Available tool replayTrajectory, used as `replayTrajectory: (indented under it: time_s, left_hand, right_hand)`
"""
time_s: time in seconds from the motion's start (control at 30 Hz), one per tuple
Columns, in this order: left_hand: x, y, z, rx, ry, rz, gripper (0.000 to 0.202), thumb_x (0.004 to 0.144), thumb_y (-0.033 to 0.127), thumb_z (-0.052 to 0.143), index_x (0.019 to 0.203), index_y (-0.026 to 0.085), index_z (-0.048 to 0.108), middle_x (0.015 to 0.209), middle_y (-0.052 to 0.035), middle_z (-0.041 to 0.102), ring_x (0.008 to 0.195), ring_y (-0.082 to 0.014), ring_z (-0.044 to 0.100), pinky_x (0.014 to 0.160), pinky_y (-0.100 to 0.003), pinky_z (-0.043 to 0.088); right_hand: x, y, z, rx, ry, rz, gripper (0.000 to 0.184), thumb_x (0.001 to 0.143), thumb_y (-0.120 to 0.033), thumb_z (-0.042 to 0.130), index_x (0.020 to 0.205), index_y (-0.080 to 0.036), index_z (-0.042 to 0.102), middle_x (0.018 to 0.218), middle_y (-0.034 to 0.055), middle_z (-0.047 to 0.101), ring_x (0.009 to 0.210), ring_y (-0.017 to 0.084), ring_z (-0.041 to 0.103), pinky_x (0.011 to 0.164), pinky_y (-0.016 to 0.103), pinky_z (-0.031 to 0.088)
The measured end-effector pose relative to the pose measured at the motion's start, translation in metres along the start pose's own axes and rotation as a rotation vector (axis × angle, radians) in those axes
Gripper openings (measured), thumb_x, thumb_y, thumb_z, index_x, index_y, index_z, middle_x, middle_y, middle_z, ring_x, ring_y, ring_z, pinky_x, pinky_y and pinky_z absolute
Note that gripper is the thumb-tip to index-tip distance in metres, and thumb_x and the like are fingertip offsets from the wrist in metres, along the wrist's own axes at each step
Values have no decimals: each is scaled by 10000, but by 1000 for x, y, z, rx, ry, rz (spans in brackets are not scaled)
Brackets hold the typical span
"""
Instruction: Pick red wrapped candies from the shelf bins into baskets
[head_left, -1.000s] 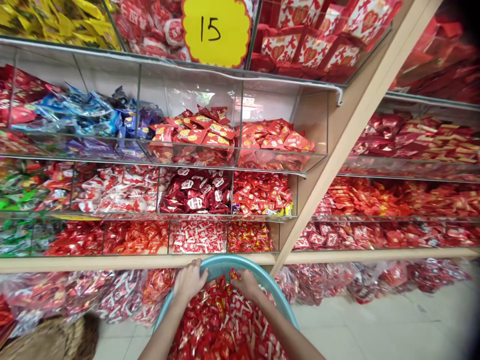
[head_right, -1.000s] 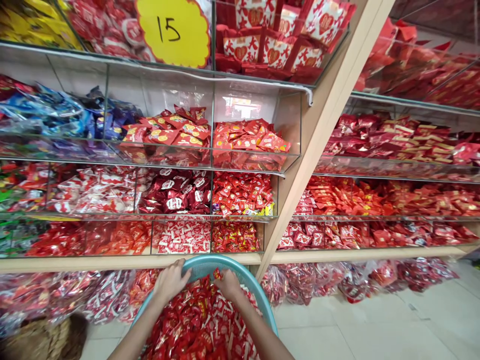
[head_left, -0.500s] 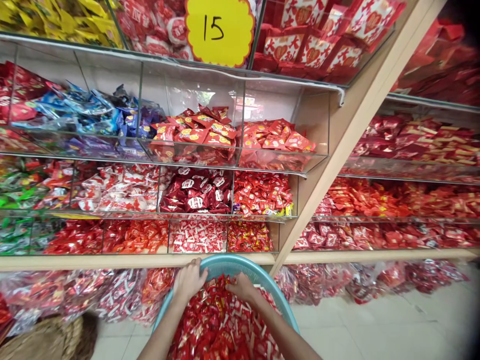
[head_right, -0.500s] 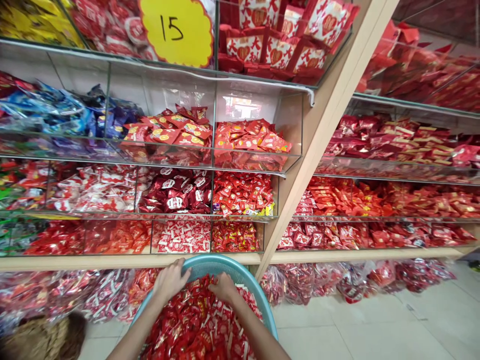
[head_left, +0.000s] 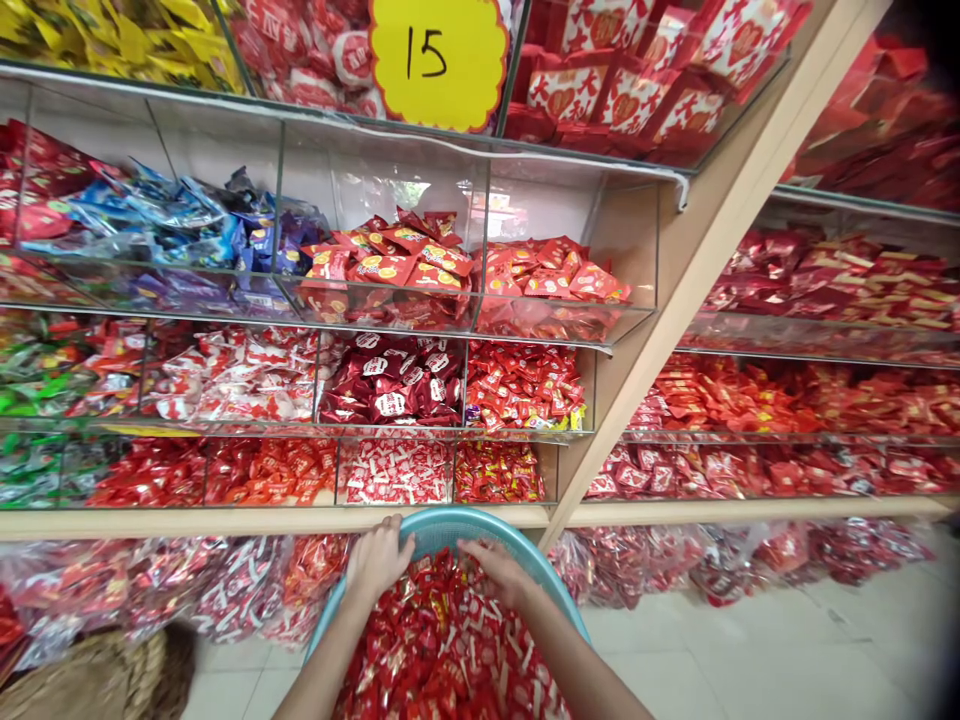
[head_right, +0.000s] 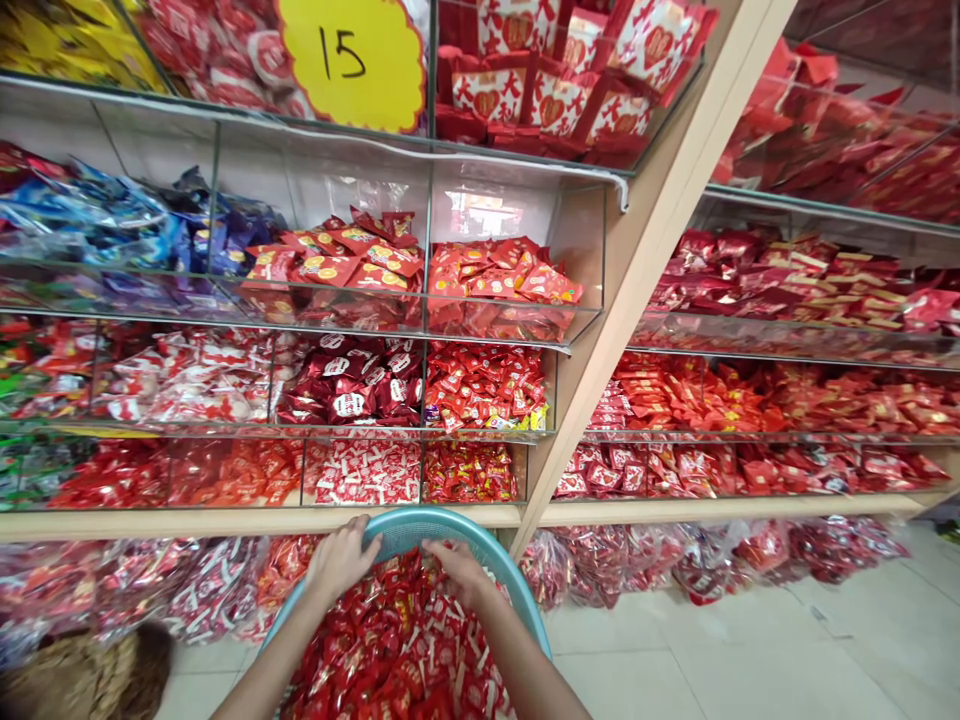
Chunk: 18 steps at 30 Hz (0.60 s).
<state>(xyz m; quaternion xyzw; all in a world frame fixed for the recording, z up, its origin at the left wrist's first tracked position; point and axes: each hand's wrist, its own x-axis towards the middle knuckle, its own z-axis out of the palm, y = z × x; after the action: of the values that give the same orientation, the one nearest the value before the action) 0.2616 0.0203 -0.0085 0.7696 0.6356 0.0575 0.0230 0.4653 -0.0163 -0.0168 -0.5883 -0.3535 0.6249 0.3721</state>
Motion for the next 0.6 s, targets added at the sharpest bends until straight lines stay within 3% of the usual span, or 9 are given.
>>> replayTrajectory:
  time_s: [0.1,0.33,0.6]
  left_hand:
    - [0,0,0,0,-1,4,453,858,428,261,1132,146,486,1045,-119,628,867,-232,625,688,-329,462]
    - [0,0,-5,4,-37,-7,461,859,425,261,1153,140,472,1057,-126,626,859,-230,627,701,-331,460]
    - [-2,3,-11,-6,-54,-6,462,860,440,253,1137,147,480,1048,-126,624,861,-222,623,703,-323,457]
  right_hand:
    - [-1,-1,1,97,-55,95,297,654,-478,603,723,-198,535,637,-13,524,459,77,407,418,196,298]
    - [1,5,-2,149,-8,181,172,737,-335,468,769,-191,557,642,2,536,510,109,480,483,235,393]
    - [15,19,-2,-59,135,-42,231,649,-267,618,828,-189,496,598,-46,527,416,78,424,392,206,323]
